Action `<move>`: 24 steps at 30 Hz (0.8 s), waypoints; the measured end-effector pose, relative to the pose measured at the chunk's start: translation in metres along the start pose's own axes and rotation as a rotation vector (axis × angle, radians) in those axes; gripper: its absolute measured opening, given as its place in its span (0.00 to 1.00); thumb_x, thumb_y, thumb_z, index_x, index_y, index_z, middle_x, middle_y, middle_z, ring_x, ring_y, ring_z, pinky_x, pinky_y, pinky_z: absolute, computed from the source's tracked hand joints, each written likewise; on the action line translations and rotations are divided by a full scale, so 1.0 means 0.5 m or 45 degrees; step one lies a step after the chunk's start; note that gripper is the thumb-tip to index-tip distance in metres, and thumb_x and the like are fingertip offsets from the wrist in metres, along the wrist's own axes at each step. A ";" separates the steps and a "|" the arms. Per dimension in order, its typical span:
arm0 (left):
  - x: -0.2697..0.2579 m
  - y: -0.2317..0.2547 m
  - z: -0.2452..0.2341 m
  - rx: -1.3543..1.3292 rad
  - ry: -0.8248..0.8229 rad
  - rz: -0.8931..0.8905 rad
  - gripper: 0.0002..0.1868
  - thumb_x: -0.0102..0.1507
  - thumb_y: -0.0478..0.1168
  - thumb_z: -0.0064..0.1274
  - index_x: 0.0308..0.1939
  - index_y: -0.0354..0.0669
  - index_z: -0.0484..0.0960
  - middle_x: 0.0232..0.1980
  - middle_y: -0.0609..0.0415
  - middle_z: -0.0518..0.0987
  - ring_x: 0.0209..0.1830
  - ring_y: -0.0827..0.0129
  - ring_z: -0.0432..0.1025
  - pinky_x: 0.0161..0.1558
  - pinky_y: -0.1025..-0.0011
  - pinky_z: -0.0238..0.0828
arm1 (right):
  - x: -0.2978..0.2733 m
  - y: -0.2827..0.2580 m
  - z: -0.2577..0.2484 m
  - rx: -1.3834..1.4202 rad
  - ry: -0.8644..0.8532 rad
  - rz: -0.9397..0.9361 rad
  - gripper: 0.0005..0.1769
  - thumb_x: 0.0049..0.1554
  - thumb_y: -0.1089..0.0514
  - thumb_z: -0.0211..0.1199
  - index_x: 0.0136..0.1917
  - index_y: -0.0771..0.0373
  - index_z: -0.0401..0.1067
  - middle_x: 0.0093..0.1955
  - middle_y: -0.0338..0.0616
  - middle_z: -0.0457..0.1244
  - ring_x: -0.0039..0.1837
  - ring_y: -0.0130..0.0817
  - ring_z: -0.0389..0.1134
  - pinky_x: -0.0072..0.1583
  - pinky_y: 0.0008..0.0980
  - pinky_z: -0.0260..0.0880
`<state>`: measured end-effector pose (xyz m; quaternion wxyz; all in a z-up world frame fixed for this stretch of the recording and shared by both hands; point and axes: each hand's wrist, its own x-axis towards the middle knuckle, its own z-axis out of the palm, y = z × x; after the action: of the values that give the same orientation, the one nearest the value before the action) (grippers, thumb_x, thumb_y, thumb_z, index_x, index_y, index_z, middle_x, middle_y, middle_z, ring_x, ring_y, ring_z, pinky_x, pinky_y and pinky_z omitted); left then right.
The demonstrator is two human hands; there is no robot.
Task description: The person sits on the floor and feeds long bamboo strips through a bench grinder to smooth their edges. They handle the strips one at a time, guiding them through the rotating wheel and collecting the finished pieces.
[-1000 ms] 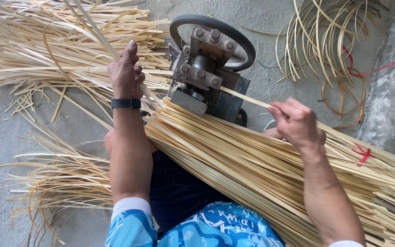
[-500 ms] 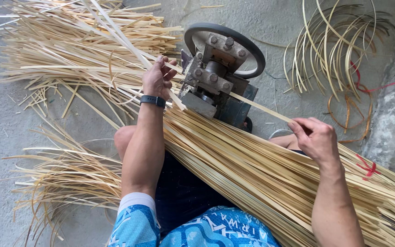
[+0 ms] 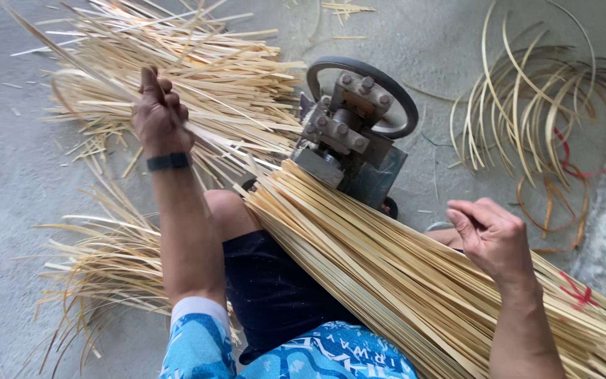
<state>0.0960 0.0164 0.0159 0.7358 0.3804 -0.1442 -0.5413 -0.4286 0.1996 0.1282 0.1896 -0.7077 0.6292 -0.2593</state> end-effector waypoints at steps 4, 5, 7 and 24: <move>-0.179 0.064 0.041 0.100 -0.189 -0.184 0.15 0.71 0.44 0.53 0.55 0.36 0.79 0.27 0.58 0.76 0.17 0.79 0.63 0.19 0.80 0.59 | 0.102 -0.148 0.010 -0.202 0.184 -0.735 0.12 0.59 0.61 0.69 0.58 0.61 0.79 0.52 0.44 0.68 0.57 0.41 0.70 0.60 0.43 0.71; -0.229 0.065 0.057 0.152 -0.221 -0.242 0.14 0.70 0.42 0.53 0.55 0.35 0.80 0.26 0.58 0.75 0.17 0.79 0.63 0.19 0.81 0.59 | 0.119 -0.191 0.023 -0.218 0.217 -0.888 0.15 0.60 0.58 0.70 0.60 0.60 0.78 0.58 0.44 0.68 0.62 0.42 0.68 0.63 0.44 0.68; -0.323 0.060 0.084 0.264 -0.392 -0.291 0.14 0.70 0.38 0.53 0.55 0.31 0.81 0.28 0.56 0.76 0.19 0.79 0.63 0.21 0.82 0.58 | 0.155 -0.272 0.060 -0.317 0.294 -1.172 0.19 0.63 0.52 0.73 0.65 0.58 0.77 0.68 0.44 0.67 0.73 0.42 0.63 0.73 0.44 0.60; -0.580 0.170 -0.138 0.045 -0.213 -0.194 0.16 0.76 0.40 0.46 0.54 0.27 0.80 0.27 0.60 0.69 0.20 0.81 0.57 0.22 0.82 0.52 | 0.219 -0.035 -0.097 -0.038 0.445 -0.560 0.18 0.77 0.53 0.58 0.48 0.64 0.77 0.32 0.40 0.67 0.39 0.27 0.71 0.41 0.27 0.69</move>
<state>0.0893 0.3178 0.0885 0.6713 0.3566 -0.1852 -0.6228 -0.4361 0.0966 0.1913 0.0070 -0.7745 0.4876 -0.4029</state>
